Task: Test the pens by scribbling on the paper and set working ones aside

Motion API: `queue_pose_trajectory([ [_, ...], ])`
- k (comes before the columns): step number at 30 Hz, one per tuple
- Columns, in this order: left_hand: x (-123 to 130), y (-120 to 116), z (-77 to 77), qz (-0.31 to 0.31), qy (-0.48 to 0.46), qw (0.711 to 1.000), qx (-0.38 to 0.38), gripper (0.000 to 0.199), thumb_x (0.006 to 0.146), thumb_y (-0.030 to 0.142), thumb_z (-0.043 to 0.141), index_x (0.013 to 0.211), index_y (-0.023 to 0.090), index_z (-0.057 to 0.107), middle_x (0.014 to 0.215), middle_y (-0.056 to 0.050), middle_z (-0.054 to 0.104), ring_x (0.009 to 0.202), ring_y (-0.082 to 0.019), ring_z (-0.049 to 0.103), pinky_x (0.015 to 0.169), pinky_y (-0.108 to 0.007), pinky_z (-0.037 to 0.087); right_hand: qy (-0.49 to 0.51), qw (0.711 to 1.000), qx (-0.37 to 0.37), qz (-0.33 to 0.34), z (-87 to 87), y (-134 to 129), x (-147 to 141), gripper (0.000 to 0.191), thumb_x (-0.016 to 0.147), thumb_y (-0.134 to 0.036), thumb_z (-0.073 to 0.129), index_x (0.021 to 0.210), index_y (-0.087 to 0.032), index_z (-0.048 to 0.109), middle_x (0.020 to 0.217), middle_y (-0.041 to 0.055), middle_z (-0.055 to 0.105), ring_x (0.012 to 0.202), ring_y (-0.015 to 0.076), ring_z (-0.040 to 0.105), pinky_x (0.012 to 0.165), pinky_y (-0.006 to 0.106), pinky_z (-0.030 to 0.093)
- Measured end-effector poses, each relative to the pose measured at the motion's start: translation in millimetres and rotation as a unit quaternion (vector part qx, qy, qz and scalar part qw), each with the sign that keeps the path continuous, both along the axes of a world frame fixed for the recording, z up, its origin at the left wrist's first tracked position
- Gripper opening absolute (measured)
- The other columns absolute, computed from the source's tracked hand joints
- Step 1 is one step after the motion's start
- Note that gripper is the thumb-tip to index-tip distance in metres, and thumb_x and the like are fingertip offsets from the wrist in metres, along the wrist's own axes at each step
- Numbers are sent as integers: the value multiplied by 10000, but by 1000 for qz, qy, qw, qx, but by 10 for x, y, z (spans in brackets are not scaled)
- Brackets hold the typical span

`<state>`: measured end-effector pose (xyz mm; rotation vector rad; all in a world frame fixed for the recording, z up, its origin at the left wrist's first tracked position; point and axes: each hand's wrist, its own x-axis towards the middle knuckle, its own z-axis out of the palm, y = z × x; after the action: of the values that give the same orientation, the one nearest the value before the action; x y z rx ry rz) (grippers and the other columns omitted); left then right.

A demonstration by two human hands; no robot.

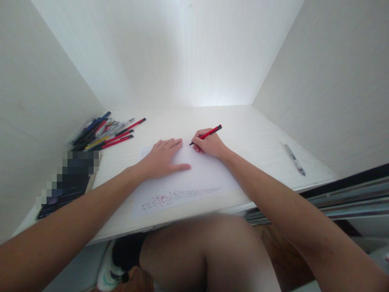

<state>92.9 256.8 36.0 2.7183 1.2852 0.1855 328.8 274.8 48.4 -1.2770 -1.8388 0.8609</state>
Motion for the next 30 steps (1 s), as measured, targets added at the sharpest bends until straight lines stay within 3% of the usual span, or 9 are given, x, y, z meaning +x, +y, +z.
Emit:
queue_pose_trajectory([
  [11,5,-29,31,4,-5,1000,0,1074,885,913,413,1661,172,388,1707,-183,378,1552,-425,372,1299,-584,222,3,1000,-6,2,-3,-5,-4,184,859,-157,583,681,-180,623,664,46,694,589,143,596,566,274,463],
  [25,-2,-10,7,-2,-1,1000,6,1117,880,929,387,1651,121,397,1699,-204,384,1561,-416,361,1302,-569,219,24,999,-27,6,-34,7,11,163,832,-175,593,671,-192,612,650,41,682,586,142,587,549,275,474],
  [27,-4,0,-5,-2,-1,1000,6,1108,883,926,386,1657,133,387,1703,-198,379,1565,-412,355,1301,-571,215,44,999,-29,-9,-38,68,35,169,822,-182,605,653,-191,609,640,40,671,591,141,592,551,271,482],
  [30,-5,30,-27,-2,-1,1000,7,1113,878,929,385,1657,133,385,1703,-199,378,1565,-414,356,1295,-574,219,148,987,-17,-66,60,128,104,146,853,-241,631,716,-189,623,713,45,698,621,140,626,595,279,533],
])
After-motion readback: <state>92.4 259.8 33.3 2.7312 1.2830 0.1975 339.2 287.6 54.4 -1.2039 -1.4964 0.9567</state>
